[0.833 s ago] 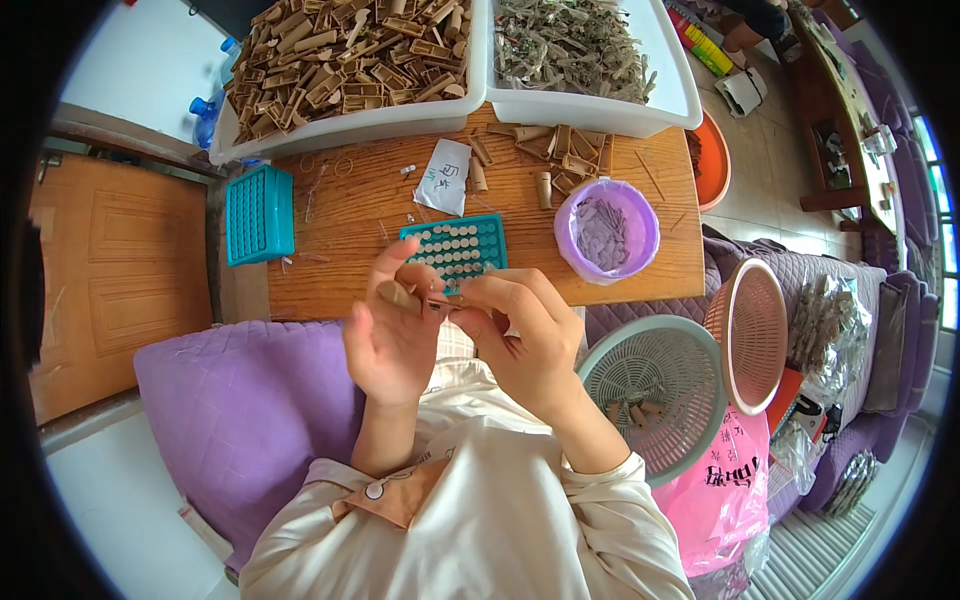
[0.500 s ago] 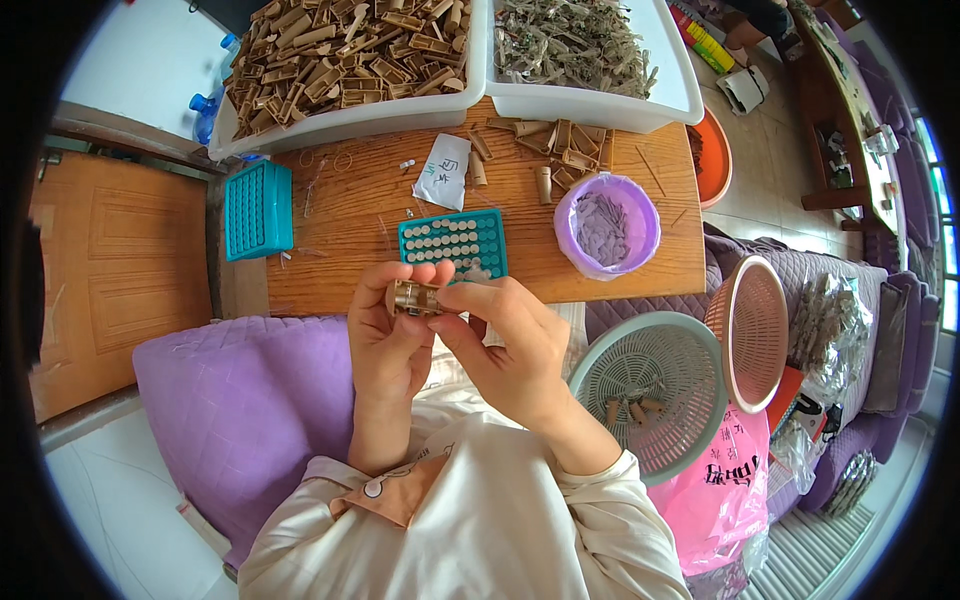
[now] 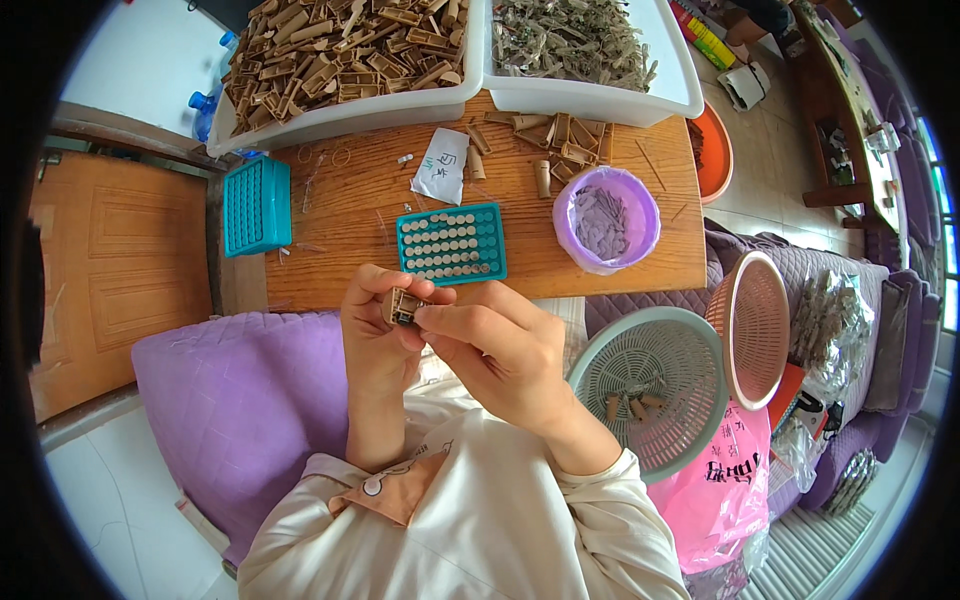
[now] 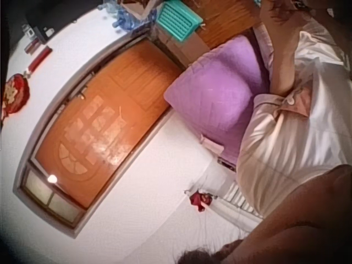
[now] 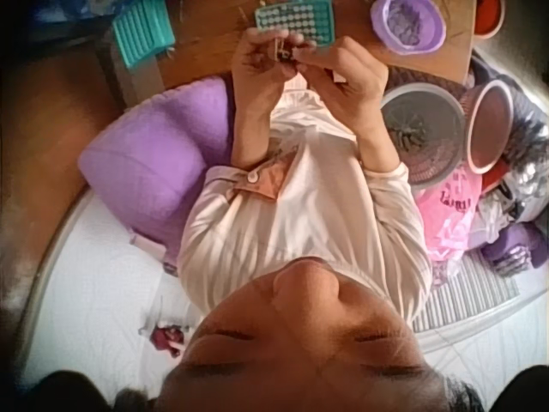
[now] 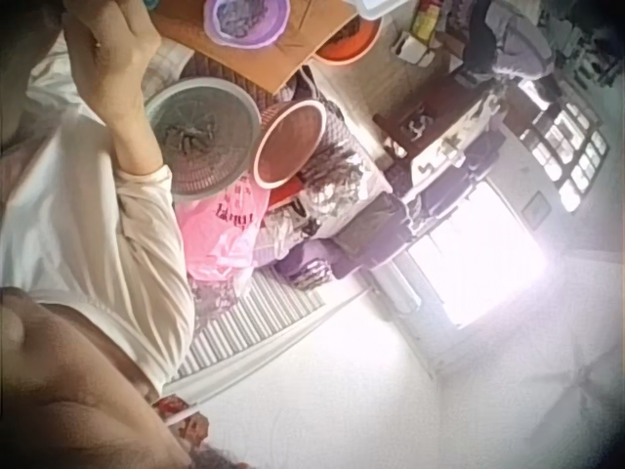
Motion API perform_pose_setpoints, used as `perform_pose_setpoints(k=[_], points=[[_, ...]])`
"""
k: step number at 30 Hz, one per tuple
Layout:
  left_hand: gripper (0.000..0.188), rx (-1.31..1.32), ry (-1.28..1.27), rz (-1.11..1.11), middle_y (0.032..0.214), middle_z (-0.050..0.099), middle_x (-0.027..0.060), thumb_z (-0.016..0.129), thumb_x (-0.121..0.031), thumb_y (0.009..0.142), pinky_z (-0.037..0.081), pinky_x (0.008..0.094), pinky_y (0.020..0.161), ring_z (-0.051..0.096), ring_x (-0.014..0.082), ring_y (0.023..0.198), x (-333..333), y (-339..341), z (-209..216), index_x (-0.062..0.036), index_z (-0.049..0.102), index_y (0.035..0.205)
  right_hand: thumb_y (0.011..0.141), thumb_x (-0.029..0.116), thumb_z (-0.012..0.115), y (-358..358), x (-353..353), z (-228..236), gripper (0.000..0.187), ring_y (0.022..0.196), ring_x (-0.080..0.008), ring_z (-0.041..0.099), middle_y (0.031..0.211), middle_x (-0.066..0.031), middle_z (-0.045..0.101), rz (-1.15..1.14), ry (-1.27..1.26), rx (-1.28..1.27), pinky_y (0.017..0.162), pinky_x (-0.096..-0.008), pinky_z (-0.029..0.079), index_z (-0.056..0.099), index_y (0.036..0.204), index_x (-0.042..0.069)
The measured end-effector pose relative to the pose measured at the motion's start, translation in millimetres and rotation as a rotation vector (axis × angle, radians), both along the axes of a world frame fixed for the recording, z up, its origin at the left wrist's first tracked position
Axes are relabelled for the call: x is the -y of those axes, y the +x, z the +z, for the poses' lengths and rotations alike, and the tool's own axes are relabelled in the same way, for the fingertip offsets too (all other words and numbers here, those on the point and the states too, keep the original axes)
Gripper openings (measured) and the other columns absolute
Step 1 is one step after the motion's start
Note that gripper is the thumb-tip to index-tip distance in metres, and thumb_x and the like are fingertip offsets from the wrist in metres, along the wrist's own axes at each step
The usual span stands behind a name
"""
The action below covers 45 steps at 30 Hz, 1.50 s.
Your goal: The person assembles small components into cardboard tubes by hand at a work table.
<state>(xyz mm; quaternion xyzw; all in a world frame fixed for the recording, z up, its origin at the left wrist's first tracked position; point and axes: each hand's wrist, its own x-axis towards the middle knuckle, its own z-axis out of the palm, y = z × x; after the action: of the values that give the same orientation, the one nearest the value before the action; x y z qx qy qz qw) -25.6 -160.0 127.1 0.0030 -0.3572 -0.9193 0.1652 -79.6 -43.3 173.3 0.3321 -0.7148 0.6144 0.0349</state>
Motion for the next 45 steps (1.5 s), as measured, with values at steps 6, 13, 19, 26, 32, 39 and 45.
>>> perform_pose_setpoints(k=[6, 13, 19, 26, 32, 39, 45], points=[[0.039, 0.113, 0.074, 0.051, 0.103, 0.056, 0.0134, 0.063, -0.011, 0.076, 0.05, 0.0327, 0.078, 0.056, 0.0234, 0.094, -4.1, -0.3, 4.3, -0.0015, 0.047, 0.11, 0.066, -0.01, 0.059, -7.9, -0.7, 3.8, 0.027, 0.071, -0.0208, 0.059, 0.08, -0.008, 0.056, 0.175, 0.191, 0.047, 0.061, -0.0279, 0.048, 0.061, 0.09, 0.001], [0.038, 0.262, -0.187, 0.272, 0.109, 0.052, 0.0152, 0.049, -0.02, 0.087, 0.05, 0.0254, 0.067, 0.057, 0.0206, 0.091, -3.5, 1.0, 9.7, -0.0002, 0.04, 0.117, 0.069, -0.015, 0.051, 4.6, 10.1, -24.5, 0.042, 0.078, -0.0196, 0.057, 0.095, -0.0119, 0.052, 0.061, 0.037, 0.298, 0.063, -0.0264, 0.048, 0.054, 0.107, 0.002], [0.038, 0.246, -0.17, 0.27, 0.108, 0.053, 0.0147, 0.048, -0.018, 0.087, 0.048, 0.0204, 0.053, 0.06, 0.0206, 0.085, -2.2, 1.2, 12.1, -0.0001, 0.039, 0.118, 0.07, -0.015, 0.051, 5.6, 15.3, -32.8, 0.038, 0.08, -0.0175, 0.056, 0.103, -0.0139, 0.049, -0.021, -0.058, 0.277, 0.061, -0.0225, 0.049, 0.053, 0.105, 0.0], [0.036, 0.241, -0.235, 0.268, 0.104, 0.055, 0.0138, 0.051, -0.015, 0.085, 0.047, 0.0196, 0.051, 0.06, 0.0188, 0.084, 0.6, -0.3, 10.8, 0.0008, 0.041, 0.116, 0.069, -0.015, 0.051, 3.2, 15.3, -31.3, 0.033, 0.074, -0.0149, 0.057, 0.099, -0.0119, 0.052, -0.063, -0.003, 0.236, 0.054, -0.0207, 0.046, 0.055, 0.099, -0.001], [0.037, 0.278, -0.288, 0.282, 0.104, 0.055, 0.0138, 0.052, -0.015, 0.084, 0.048, 0.0197, 0.051, 0.059, 0.0181, 0.084, 1.0, -1.0, 8.5, 0.0014, 0.041, 0.116, 0.069, -0.015, 0.052, 4.5, 14.2, -25.1, 0.029, 0.063, -0.0105, 0.054, 0.091, -0.0091, 0.055, -0.126, 0.051, 0.213, 0.048, -0.0195, 0.041, 0.056, 0.095, -0.001], [0.037, 0.218, -0.089, 0.189, 0.106, 0.053, 0.0137, 0.051, -0.015, 0.085, 0.053, 0.0224, 0.056, 0.059, 0.0209, 0.087, 2.9, -1.7, 8.4, 0.001, 0.039, 0.116, 0.073, -0.012, 0.05, 9.4, 17.7, -38.1, 0.03, 0.062, -0.0055, 0.049, 0.09, -0.0066, 0.055, -0.029, -0.044, 0.469, 0.051, -0.0173, 0.039, 0.052, 0.1, 0.0], [0.037, 0.186, 0.279, 0.166, 0.109, 0.052, 0.0154, 0.043, -0.013, 0.088, 0.057, 0.0314, 0.066, 0.058, 0.0284, 0.091, 3.5, -4.0, 5.3, -0.0022, 0.033, 0.121, 0.079, -0.007, 0.05, 9.6, 20.9, -41.8, 0.029, 0.063, -0.0023, 0.045, 0.091, -0.0034, 0.054, 0.118, -0.184, 0.775, 0.053, -0.0154, 0.037, 0.048, 0.107, 0.0]])
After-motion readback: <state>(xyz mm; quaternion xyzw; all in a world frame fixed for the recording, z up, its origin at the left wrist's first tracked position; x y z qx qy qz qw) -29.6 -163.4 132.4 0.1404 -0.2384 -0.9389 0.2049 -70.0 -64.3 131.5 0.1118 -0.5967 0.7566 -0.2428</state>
